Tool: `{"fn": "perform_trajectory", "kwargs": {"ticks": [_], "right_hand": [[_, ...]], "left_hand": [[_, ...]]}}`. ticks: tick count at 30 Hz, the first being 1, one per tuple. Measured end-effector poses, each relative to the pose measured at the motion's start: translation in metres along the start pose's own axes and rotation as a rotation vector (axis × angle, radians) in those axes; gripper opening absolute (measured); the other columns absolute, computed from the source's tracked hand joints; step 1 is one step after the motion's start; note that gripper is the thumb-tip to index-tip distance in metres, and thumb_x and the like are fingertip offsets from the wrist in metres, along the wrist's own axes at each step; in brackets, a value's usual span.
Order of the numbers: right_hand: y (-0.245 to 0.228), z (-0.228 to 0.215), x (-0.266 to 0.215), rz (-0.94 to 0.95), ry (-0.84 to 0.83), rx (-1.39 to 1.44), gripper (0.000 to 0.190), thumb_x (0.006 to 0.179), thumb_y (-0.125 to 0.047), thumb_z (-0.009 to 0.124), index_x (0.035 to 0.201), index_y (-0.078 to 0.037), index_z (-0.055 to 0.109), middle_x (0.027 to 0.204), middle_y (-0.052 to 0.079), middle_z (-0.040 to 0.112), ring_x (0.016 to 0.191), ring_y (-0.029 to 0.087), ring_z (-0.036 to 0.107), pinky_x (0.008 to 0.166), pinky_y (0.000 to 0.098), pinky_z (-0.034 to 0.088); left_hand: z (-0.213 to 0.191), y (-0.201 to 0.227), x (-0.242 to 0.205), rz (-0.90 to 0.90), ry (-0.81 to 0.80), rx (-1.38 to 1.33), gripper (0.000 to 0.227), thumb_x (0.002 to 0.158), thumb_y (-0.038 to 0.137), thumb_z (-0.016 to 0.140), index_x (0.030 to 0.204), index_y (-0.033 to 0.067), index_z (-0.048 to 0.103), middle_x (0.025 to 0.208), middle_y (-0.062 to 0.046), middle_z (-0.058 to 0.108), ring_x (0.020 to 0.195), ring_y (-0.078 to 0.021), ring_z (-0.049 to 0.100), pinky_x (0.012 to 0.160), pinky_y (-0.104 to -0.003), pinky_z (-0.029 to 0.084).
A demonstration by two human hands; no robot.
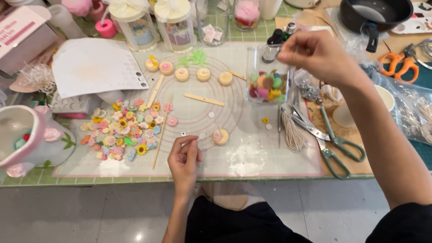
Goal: Decorating small candle bases with miniature wax ornaments and floral designs.
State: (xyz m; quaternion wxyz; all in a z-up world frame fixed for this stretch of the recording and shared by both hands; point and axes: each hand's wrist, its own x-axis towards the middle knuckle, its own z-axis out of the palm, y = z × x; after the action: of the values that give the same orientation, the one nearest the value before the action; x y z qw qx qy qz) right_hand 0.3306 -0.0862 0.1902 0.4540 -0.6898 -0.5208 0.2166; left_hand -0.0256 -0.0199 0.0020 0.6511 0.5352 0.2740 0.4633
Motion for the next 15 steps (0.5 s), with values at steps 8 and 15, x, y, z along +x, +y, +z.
{"fn": "perform_trajectory", "kwargs": {"ticks": [8, 15], "right_hand": [[-0.006, 0.019, -0.018, -0.250, -0.192, -0.510, 0.019, 0.092, -0.021, 0.078, 0.093, -0.004, 0.071, 0.078, 0.004, 0.066, 0.069, 0.015, 0.057, 0.063, 0.0319, 0.045], [0.009, 0.033, -0.014, -0.356, -0.327, -0.554, 0.020, 0.090, -0.024, 0.076, 0.099, -0.007, 0.072, 0.092, 0.008, 0.067, 0.093, 0.025, 0.062, 0.077, 0.0401, 0.048]], "left_hand": [[0.002, 0.007, -0.003, 0.071, 0.049, -0.013, 0.012, 0.104, 0.013, 0.061, 0.111, 0.0044, 0.065, 0.064, 0.004, 0.055, 0.056, -0.0008, 0.042, 0.048, -0.021, 0.027], [0.023, 0.033, 0.005, 0.255, 0.042, -0.010, 0.010, 0.107, 0.009, 0.063, 0.115, 0.0035, 0.066, 0.075, 0.004, 0.057, 0.065, -0.0017, 0.049, 0.057, -0.022, 0.037]]}}
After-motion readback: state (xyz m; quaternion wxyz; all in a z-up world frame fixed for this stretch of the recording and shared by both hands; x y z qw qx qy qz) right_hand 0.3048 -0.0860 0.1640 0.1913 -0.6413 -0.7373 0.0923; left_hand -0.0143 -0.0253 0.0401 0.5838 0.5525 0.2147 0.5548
